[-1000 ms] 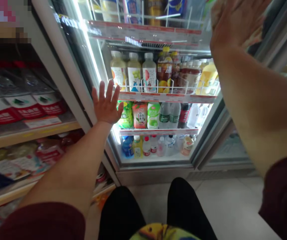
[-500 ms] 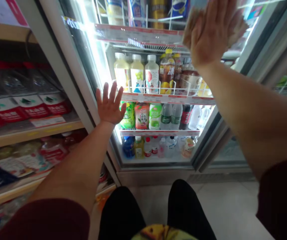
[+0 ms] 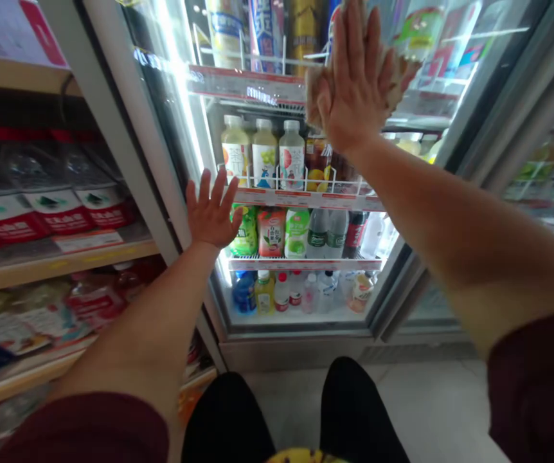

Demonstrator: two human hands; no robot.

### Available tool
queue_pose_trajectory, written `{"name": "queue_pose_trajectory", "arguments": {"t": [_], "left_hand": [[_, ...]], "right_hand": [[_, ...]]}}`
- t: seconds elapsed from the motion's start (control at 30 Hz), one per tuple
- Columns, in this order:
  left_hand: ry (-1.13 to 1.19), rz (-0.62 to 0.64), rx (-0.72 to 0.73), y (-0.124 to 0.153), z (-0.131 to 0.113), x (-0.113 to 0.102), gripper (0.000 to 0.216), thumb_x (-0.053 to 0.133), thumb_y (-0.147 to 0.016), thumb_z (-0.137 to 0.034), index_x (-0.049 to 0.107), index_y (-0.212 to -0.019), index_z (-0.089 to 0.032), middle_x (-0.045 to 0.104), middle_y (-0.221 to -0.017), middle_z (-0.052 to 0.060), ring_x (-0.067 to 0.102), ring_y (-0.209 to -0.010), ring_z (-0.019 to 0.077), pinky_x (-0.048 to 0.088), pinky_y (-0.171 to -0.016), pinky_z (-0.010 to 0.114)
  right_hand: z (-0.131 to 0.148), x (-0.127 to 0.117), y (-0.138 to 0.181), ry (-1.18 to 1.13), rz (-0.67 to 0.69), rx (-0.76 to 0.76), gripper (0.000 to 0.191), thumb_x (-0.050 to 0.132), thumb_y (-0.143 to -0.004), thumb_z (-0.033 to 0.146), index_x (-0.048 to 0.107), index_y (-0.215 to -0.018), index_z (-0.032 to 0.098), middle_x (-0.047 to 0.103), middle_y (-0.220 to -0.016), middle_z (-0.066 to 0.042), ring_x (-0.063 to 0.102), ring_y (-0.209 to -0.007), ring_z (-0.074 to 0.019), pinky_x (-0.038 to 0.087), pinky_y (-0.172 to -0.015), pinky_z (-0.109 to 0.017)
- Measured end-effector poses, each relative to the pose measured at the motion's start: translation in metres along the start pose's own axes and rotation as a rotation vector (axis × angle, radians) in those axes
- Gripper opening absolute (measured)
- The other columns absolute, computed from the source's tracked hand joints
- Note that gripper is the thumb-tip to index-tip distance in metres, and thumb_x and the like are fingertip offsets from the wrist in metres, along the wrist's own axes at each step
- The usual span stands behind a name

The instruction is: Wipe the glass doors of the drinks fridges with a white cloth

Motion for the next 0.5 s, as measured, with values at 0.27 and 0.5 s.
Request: {"name": "queue_pose_trajectory", "arguments": {"t": [0.27, 0.5], "left_hand": [[0.022, 0.006, -0.022, -0.001, -0.001, -0.001, 0.066, 0.043, -0.101, -0.055, 0.042, -0.159, -0.025, 0.027, -0.17, 0.002, 0.005, -0.161, 0.0282, -0.007, -0.132, 0.05], [0.062, 0.002, -0.018, -0.001, 0.002, 0.002, 0.066, 0.049, -0.099, -0.049, 0.04, -0.162, -0.029, 0.026, -0.17, 0.002, 0.008, -0.161, 0.0303, -0.01, -0.132, 0.051]], "right_hand": [[0.018, 0.001, 0.0, -0.021, -0.023, 0.092, 0.07, 0.041, -0.104, 0.041, 0.023, -0.165, 0.012, 0.017, -0.173, -0.006, 0.011, -0.161, -0.0325, 0.009, -0.13, -0.062], [0.04, 0.012, 0.025, -0.163, 0.094, -0.172, 0.074, 0.037, -0.093, 0.047, 0.034, -0.163, 0.023, 0.028, -0.17, 0.004, 0.019, -0.161, -0.0246, 0.004, -0.134, -0.053]]}}
Point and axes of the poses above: each hand's wrist, its own y-axis away from the middle knuckle, its own x-axis out of the palm, z = x × y, the point moved 2 cm from there along -y, towards the middle knuckle
